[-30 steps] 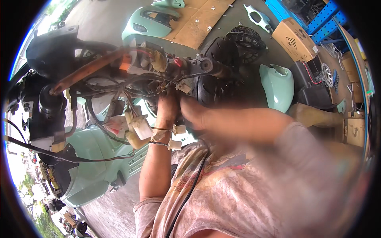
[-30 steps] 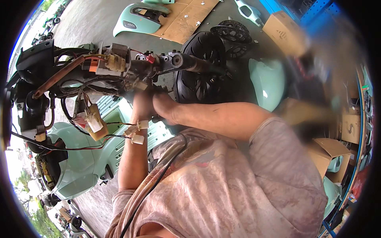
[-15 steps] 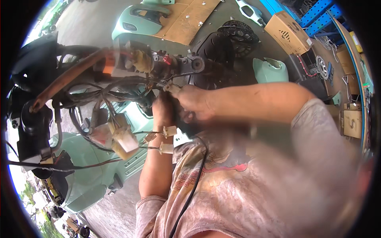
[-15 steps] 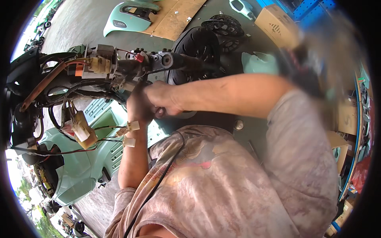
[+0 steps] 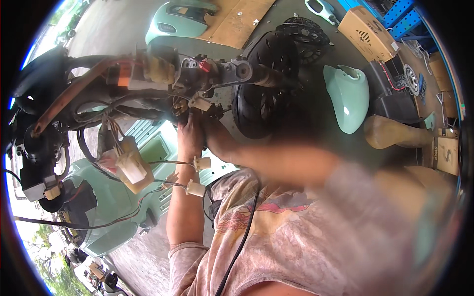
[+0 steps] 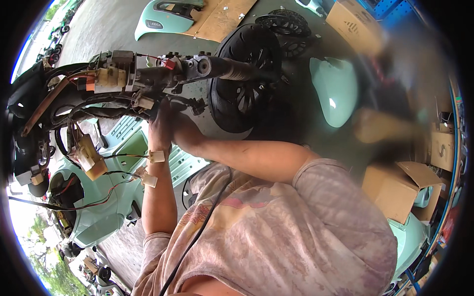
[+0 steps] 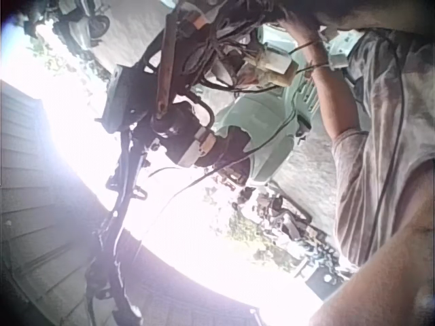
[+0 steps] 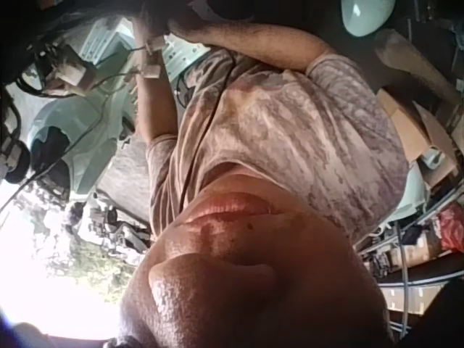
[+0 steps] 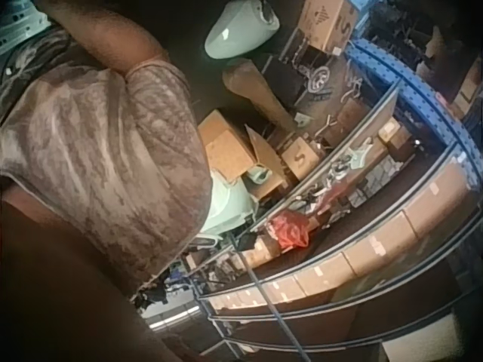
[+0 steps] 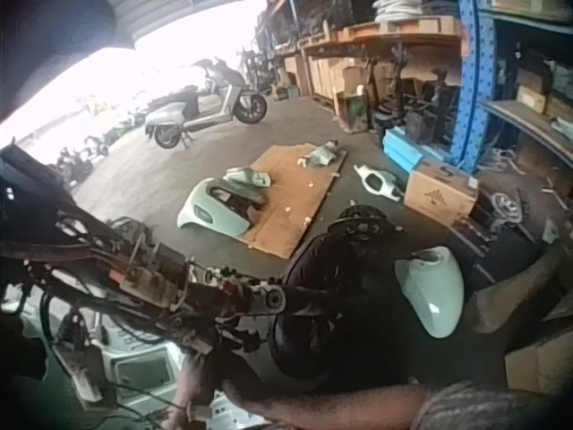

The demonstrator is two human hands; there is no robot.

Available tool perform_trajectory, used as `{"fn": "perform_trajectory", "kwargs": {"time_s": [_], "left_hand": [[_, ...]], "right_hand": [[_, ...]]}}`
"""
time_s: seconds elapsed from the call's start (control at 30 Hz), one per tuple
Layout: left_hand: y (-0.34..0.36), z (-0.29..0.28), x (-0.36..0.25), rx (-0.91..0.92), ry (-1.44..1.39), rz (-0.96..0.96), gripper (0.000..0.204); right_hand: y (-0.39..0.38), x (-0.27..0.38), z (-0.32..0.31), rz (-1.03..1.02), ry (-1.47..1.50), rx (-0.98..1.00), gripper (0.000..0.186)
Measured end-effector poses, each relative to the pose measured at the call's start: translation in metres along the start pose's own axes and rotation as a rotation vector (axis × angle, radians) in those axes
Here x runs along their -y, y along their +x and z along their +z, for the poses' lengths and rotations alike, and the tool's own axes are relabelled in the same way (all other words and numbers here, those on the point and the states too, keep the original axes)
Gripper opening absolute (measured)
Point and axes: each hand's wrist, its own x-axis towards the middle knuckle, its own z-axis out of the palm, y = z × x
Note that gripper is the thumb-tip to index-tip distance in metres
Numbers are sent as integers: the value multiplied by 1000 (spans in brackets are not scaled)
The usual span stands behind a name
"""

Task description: The person uses a wrench to work on the electrical wiring and internal components under the front cowl of a light green scooter. They manipulate various wires and connectors by hand while accessing the assembly inside the frame.

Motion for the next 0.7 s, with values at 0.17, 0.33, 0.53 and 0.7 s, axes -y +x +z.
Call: {"fn": "perform_trajectory", "kwargs": {"time_s": [0.17,0.33,0.53,0.7], "left_hand": [[12,5,-28,31,572,266,25],[21,8,-15,-16,420,89,13],[24,10,-50,22,168,-301,18],[24,1,-36,165,566,19,25]], "right_hand": [[17,-25,12,-76,722,-154,25],[33,-40,23,-201,1053,-27,28],[33,-42,17,-156,806,-105,30],[37,-53,24,-141,814,-123,30]]}}
